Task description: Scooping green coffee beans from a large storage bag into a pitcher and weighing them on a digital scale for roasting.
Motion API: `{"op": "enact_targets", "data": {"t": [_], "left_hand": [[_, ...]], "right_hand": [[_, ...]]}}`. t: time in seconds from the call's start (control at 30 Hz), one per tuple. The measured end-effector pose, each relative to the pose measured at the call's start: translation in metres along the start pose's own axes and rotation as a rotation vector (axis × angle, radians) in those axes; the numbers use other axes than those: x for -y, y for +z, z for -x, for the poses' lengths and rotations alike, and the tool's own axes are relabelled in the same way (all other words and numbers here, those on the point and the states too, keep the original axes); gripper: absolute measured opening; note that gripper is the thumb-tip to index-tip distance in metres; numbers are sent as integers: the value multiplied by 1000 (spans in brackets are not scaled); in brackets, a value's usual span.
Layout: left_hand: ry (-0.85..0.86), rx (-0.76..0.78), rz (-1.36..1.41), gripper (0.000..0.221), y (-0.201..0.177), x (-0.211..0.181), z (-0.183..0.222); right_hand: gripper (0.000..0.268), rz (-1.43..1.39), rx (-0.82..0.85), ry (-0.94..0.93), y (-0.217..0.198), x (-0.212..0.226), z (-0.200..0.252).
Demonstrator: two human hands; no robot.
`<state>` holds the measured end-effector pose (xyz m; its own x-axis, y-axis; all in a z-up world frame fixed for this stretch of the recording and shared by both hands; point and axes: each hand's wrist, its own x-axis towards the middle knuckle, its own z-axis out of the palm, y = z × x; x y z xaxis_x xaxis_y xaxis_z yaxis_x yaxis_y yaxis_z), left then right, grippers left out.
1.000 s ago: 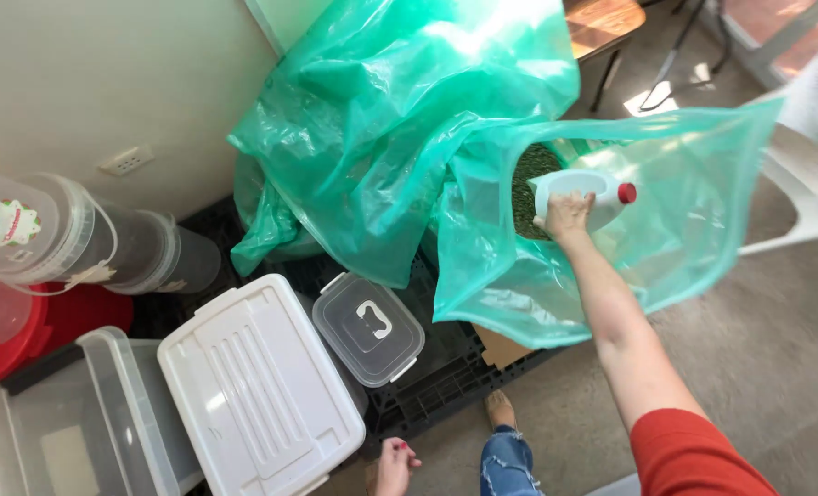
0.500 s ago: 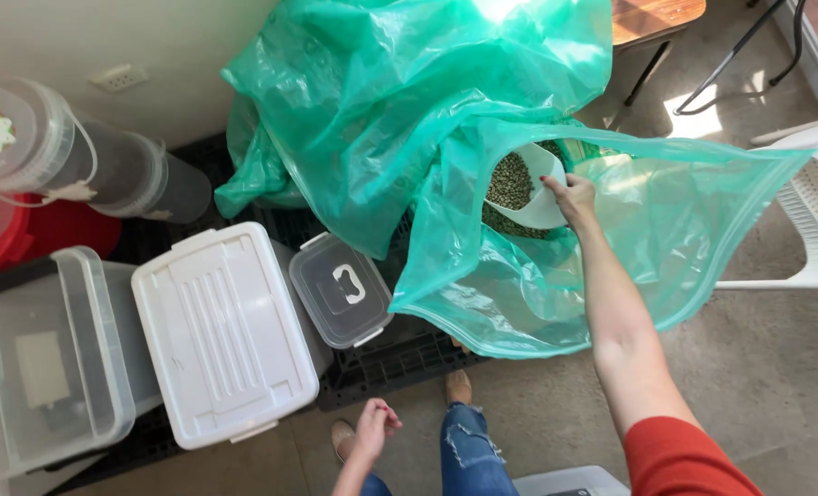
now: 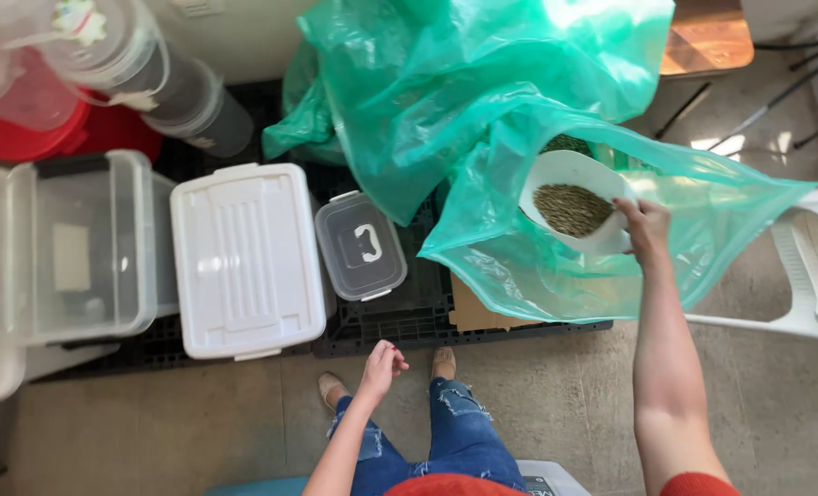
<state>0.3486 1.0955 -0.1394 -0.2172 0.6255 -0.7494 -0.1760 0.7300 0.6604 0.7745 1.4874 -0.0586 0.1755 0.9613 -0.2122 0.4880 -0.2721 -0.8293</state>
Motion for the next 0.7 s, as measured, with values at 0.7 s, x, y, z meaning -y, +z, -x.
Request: {"op": "enact_targets", "data": {"t": [0.7], "left_hand": [[126, -328, 467, 23, -175, 71, 81]], "right_hand": [[29, 139, 713, -311, 218, 206, 299]]}}
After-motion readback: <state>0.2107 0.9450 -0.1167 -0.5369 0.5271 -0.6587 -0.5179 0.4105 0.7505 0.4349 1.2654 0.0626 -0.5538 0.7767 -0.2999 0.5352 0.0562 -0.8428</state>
